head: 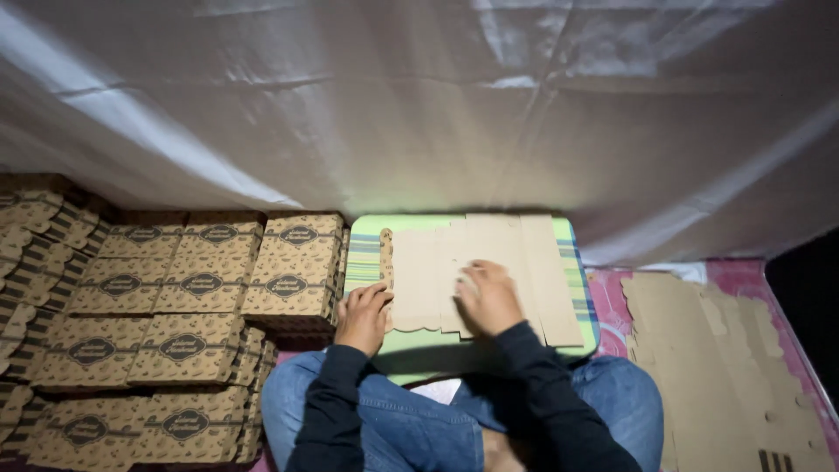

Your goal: Folding cardboard food packaging boxes.

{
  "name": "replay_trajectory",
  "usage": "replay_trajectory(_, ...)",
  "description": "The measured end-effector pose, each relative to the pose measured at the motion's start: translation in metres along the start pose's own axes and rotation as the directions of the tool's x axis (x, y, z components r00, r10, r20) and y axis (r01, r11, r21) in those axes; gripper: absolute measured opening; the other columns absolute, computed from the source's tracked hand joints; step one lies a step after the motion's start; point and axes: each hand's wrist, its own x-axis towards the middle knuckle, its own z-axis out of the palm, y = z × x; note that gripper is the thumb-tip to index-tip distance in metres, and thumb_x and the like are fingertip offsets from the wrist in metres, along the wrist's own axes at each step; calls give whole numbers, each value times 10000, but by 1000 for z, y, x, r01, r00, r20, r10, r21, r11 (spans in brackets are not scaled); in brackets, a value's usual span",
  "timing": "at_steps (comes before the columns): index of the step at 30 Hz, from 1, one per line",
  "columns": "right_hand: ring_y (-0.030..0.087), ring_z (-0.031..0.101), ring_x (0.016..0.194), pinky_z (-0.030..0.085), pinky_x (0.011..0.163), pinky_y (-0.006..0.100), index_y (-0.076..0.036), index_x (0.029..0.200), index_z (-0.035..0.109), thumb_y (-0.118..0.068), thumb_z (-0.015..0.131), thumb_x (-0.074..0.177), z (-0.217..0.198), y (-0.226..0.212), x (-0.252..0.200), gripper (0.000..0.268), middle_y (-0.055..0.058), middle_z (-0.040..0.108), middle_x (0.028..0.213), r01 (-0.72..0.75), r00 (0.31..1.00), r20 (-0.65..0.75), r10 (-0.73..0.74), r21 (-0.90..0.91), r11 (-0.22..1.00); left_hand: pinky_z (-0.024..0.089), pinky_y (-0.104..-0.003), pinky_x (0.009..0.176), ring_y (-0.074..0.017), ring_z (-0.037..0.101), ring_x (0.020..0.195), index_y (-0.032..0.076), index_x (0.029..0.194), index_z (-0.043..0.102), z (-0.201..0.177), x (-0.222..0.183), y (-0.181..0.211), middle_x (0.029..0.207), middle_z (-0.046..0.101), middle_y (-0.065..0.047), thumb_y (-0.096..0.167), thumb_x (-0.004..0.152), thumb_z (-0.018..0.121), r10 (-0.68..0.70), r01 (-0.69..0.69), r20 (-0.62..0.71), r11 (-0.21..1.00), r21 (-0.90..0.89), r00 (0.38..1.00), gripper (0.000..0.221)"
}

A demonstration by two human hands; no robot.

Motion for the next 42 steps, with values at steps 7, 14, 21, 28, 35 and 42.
replay_trajectory(7,374,456,1392,383,1137,524,-42,1307,636,-297,556,1016,81,-49,54,396,159,576,1430,318,897,255,-360,192,928,178,-516,1169,-255,299,1464,187,1464,508,4,5,-28,1569,434,4,416,908,684,-5,16,142,997,-79,990,627)
replay_trajectory(14,352,241,1522,168,1179,619,-127,1546,399,-468,389,1039,137,-36,91,612,71,364,1629,228,898,399,-186,-60,972,143,-552,1183,-237,263,1511,238,1521,460,-3,-1,-21,1608,401,50,459,914,672,0,15,146,994,-105,989,680)
replay_trajectory(21,339,246,1522,170,1186,571,-96,1541,395,-409,407,1041,133,-46,84,590,78,352,1622,229,932,315,-182,-119,966,122,-563,1187,-224,263,1511,231,1515,471,-5,-5,-18,1615,396,74,456,923,674,-6,23,120,989,-145,993,665)
replay_trajectory(28,348,523,1331,416,1138,422,-42,1393,536,-252,518,1015,101,-66,78,432,165,493,1526,205,921,317,-228,102,973,121,-560,1193,-209,284,1511,232,1498,490,-9,-4,-16,1604,421,90,458,919,675,-13,26,112,993,-119,994,648)
replay_trajectory(35,367,375,1450,304,1124,560,-40,1457,477,-357,527,1002,101,-43,72,557,200,417,1565,319,890,327,-317,49,946,149,-566,1181,-227,305,1494,88,1510,444,0,-6,-20,1596,390,-47,448,913,692,-22,26,30,989,-144,999,740)
replay_trajectory(42,433,318,1446,277,1106,607,-140,1452,494,-450,626,921,36,-2,36,629,225,380,1563,150,879,467,-97,-79,986,183,-537,1130,-251,337,1407,71,1439,512,-54,7,55,1505,432,-86,415,775,779,-330,339,116,938,-68,937,794)
